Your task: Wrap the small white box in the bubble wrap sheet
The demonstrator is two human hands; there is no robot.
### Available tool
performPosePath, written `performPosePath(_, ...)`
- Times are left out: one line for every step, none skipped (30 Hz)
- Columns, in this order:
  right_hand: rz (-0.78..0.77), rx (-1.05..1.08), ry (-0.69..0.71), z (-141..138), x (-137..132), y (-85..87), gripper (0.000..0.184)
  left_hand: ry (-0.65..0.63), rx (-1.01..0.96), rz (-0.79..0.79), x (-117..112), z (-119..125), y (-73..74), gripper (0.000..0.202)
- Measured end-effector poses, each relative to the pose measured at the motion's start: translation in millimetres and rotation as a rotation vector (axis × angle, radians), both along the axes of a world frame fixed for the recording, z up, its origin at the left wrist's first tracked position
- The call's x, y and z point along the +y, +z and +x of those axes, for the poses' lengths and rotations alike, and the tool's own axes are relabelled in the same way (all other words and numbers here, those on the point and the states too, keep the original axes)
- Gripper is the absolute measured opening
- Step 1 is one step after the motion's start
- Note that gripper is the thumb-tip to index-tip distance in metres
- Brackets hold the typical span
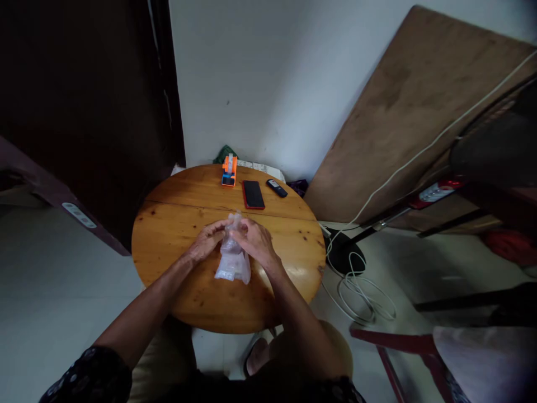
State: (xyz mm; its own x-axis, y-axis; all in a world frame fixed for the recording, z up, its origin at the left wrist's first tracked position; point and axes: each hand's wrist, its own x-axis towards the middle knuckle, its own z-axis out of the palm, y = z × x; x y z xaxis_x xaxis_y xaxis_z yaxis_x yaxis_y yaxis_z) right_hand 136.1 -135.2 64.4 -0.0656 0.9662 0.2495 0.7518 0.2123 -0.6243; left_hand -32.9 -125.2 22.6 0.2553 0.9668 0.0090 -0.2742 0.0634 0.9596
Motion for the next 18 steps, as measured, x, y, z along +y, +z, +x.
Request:
performPosePath(0.004, 0.063, -0.030, 3, 2, -4.1, 0.018, 0.016, 0.003, 0.001, 0, -1, 0.0, 0.046)
performPosePath(0.004, 0.152, -0.059, 6, 4, -8.2, 0.017, 0.039, -0.002, 0.009, 1, -2, 0.1, 0.045)
performPosePath(0.003, 0.265, -0.088, 11, 5, -12.1, 0.018, 0.067, -0.015, 0.019, 2, -3, 0.4, 0.044)
performPosePath(0.000, 0.395, -0.115, 17, 7, -15.5, 0.020, 0.098, -0.036, 0.027, 4, -4, 0.9, 0.044)
performPosePath(-0.009, 0.528, -0.141, 22, 8, -18.6, 0.023, 0.124, -0.058, 0.030, 5, -5, 1.5, 0.044)
performPosePath(-0.029, 0.653, -0.165, 27, 8, -21.1, 0.025, 0.142, -0.079, 0.029, 7, -6, 2.1, 0.044)
performPosePath(-0.055, 0.758, -0.187, 31, 8, -23.2, 0.028, 0.149, -0.096, 0.029, 8, -7, 2.5, 0.045)
performPosePath(-0.082, 0.840, -0.204, 34, 8, -24.7, 0.030, 0.147, -0.108, 0.035, 10, -8, 2.6, 0.047)
performPosePath(-0.108, 0.897, -0.215, 35, 8, -25.9, 0.033, 0.140, -0.105, 0.048, 11, -9, 2.2, 0.050)
performPosePath(-0.132, 0.932, -0.216, 36, 8, -26.6, 0.035, 0.140, -0.082, 0.064, 12, -9, 1.5, 0.054)
performPosePath(-0.144, 0.949, -0.216, 36, 8, -27.1, 0.037, 0.158, -0.035, 0.085, 13, -9, 0.3, 0.057)
performPosePath(-0.147, 0.951, -0.218, 36, 8, -27.4, 0.039, 0.201, 0.033, 0.111, 13, -9, -1.0, 0.058)
performPosePath(-0.146, 0.941, -0.226, 35, 8, -27.7, 0.040, 0.263, 0.114, 0.138, 13, -9, -2.2, 0.058)
performPosePath(-0.147, 0.923, -0.236, 35, 8, -28.0, 0.042, 0.331, 0.194, 0.164, 13, -10, -3.1, 0.055)
performPosePath(-0.150, 0.899, -0.248, 35, 8, -28.4, 0.043, 0.383, 0.261, 0.186, 12, -10, -3.5, 0.050)
performPosePath(-0.155, 0.868, -0.256, 35, 8, -28.9, 0.044, 0.404, 0.308, 0.203, 11, -11, -3.1, 0.046)
performPosePath(-0.161, 0.831, -0.257, 35, 8, -29.5, 0.045, 0.391, 0.342, 0.213, 9, -12, -2.0, 0.043)
performPosePath(-0.164, 0.785, -0.254, 35, 8, -30.2, 0.046, 0.353, 0.367, 0.214, 7, -13, -0.2, 0.042)
